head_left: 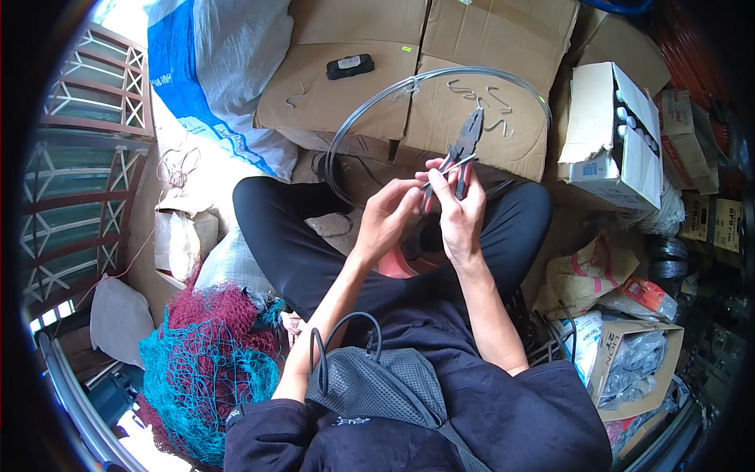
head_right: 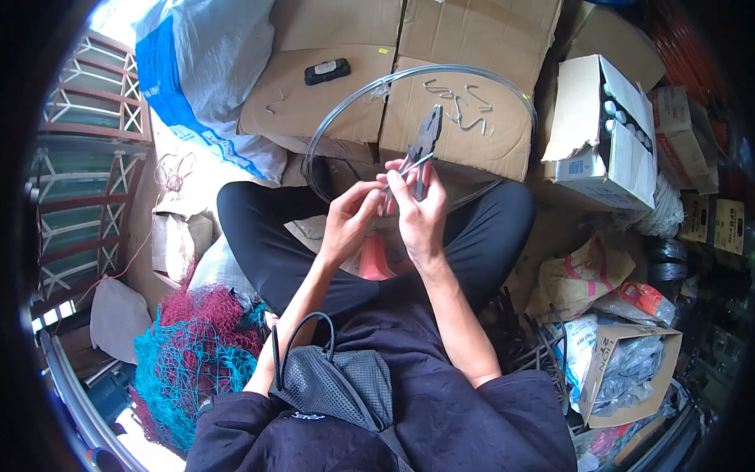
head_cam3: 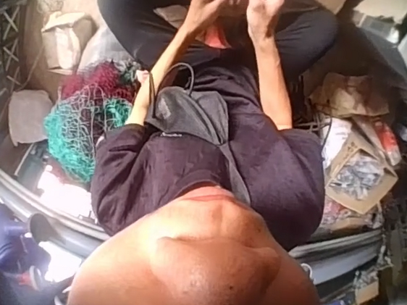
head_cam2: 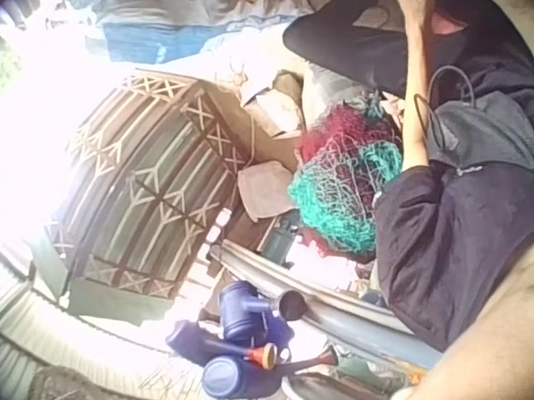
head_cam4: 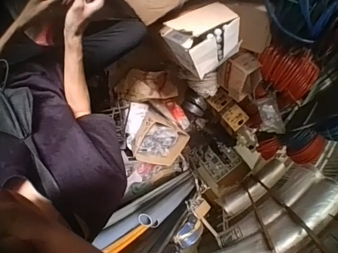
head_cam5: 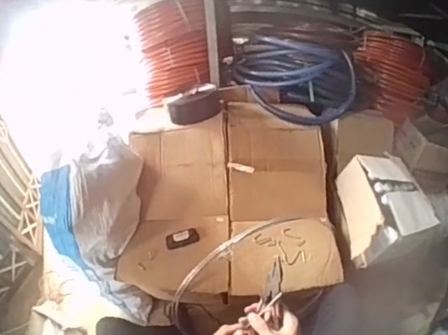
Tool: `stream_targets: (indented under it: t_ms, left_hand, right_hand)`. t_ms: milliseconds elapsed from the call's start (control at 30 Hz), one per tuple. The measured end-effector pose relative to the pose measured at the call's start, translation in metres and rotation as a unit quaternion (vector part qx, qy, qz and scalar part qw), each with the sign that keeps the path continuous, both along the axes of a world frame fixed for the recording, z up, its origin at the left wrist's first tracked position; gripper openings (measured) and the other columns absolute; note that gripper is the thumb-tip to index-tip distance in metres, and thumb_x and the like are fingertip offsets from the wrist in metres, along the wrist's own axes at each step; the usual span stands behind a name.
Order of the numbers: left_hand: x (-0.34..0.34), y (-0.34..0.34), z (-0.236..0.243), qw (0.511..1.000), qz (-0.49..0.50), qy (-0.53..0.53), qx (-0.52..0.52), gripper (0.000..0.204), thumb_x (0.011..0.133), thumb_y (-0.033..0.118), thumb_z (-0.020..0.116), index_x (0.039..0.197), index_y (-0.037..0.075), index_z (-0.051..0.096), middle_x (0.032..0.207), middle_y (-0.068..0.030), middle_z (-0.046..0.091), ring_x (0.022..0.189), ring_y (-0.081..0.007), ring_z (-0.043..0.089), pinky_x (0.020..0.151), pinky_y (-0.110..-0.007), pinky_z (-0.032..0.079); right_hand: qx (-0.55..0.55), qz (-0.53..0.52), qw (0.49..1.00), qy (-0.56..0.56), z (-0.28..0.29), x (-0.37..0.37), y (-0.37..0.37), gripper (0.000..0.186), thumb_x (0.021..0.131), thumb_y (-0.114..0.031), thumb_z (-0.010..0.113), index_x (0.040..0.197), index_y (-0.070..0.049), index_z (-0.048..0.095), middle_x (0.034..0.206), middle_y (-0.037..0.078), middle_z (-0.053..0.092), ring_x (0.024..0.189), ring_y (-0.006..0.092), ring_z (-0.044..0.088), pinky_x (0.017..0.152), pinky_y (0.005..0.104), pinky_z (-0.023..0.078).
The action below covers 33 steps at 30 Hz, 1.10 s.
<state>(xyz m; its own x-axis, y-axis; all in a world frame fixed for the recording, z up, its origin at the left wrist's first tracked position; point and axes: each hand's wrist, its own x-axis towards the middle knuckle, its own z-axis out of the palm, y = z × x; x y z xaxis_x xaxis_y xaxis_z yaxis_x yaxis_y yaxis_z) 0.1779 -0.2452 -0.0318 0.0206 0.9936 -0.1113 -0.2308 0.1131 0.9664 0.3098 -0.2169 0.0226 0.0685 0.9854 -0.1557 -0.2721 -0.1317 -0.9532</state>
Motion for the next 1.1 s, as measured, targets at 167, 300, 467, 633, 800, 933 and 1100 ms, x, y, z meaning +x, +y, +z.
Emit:
stream_targets:
  t_ms: [167, 300, 467, 633, 800, 933, 1100]
  left_hand:
    - [-0.028, -0.025, -0.023, 0.996, -0.056, 0.053, -0.04, 0.027, 0.11, 0.024, 0.058, 0.113, 0.002, 0.073, 0.076, 0.0066, 0.055, 0.069, -0.003, 0.047, 0.062, -0.021, 0.037]
    - [-0.048, -0.009, -0.021, 0.996, 0.039, 0.076, -0.035, 0.026, 0.109, 0.021, 0.059, 0.114, 0.0, 0.075, 0.068, 0.0096, 0.046, 0.062, -0.0016, 0.037, 0.056, -0.022, 0.028]
    - [-0.065, 0.014, -0.002, 0.996, 0.041, 0.083, 0.001, 0.026, 0.108, 0.022, 0.061, 0.115, 0.0, 0.075, 0.067, 0.0105, 0.042, 0.06, -0.0009, 0.034, 0.054, -0.022, 0.023]
    - [-0.057, 0.019, 0.021, 0.996, 0.02, 0.089, -0.002, 0.027, 0.108, 0.023, 0.061, 0.114, 0.0, 0.075, 0.066, 0.0116, 0.041, 0.059, 0.0001, 0.034, 0.053, -0.022, 0.022]
    - [-0.044, 0.024, 0.031, 0.988, -0.023, 0.15, -0.017, 0.025, 0.105, 0.026, 0.065, 0.11, 0.003, 0.077, 0.067, 0.0096, 0.049, 0.062, -0.0013, 0.036, 0.056, -0.024, 0.028]
    - [-0.037, 0.028, 0.03, 0.987, -0.023, 0.16, 0.003, 0.024, 0.105, 0.025, 0.065, 0.107, 0.004, 0.077, 0.066, 0.011, 0.043, 0.063, -0.0009, 0.032, 0.056, -0.025, 0.024]
    - [-0.033, 0.027, 0.034, 0.986, -0.025, 0.168, -0.001, 0.025, 0.105, 0.026, 0.065, 0.105, 0.004, 0.076, 0.067, 0.0105, 0.044, 0.064, -0.0012, 0.033, 0.057, -0.025, 0.025]
  right_hand:
    - [0.008, 0.016, 1.0, 0.016, 0.014, 0.014, 0.009, 0.02, 0.102, -0.009, 0.066, 0.119, 0.002, 0.063, 0.119, 0.013, 0.068, 0.099, 0.0181, 0.071, 0.079, 0.0312, 0.061]
    - [0.006, 0.096, 0.991, 0.098, 0.002, 0.027, -0.007, 0.013, 0.103, -0.011, 0.066, 0.111, -0.002, 0.061, 0.144, 0.02, 0.058, 0.133, 0.0293, 0.058, 0.106, 0.0456, 0.053]
    - [-0.049, 0.183, 0.962, 0.197, 0.0, 0.042, -0.044, 0.019, 0.101, -0.003, 0.059, 0.12, -0.008, 0.058, 0.163, 0.021, 0.038, 0.15, 0.0349, 0.04, 0.12, 0.0507, 0.036]
    - [-0.015, 0.219, 0.974, -0.05, 0.001, 0.049, -0.04, 0.04, 0.092, 0.006, 0.055, 0.131, -0.005, 0.058, 0.16, 0.019, 0.045, 0.148, 0.0296, 0.045, 0.121, 0.0397, 0.035]
    - [0.133, 0.198, 0.916, -0.322, 0.011, 0.048, -0.024, 0.044, 0.091, 0.007, 0.054, 0.134, 0.0, 0.059, 0.152, 0.019, 0.051, 0.141, 0.0339, 0.051, 0.117, 0.0406, 0.04]
    - [0.183, 0.182, 0.879, -0.4, 0.017, 0.05, -0.012, 0.037, 0.092, 0.006, 0.057, 0.128, 0.001, 0.063, 0.148, 0.021, 0.052, 0.137, 0.038, 0.053, 0.115, 0.0429, 0.043]
    - [0.173, 0.176, 0.87, -0.427, 0.026, 0.051, -0.009, 0.034, 0.094, 0.006, 0.057, 0.127, -0.001, 0.064, 0.142, 0.019, 0.056, 0.133, 0.0346, 0.057, 0.113, 0.0408, 0.043]
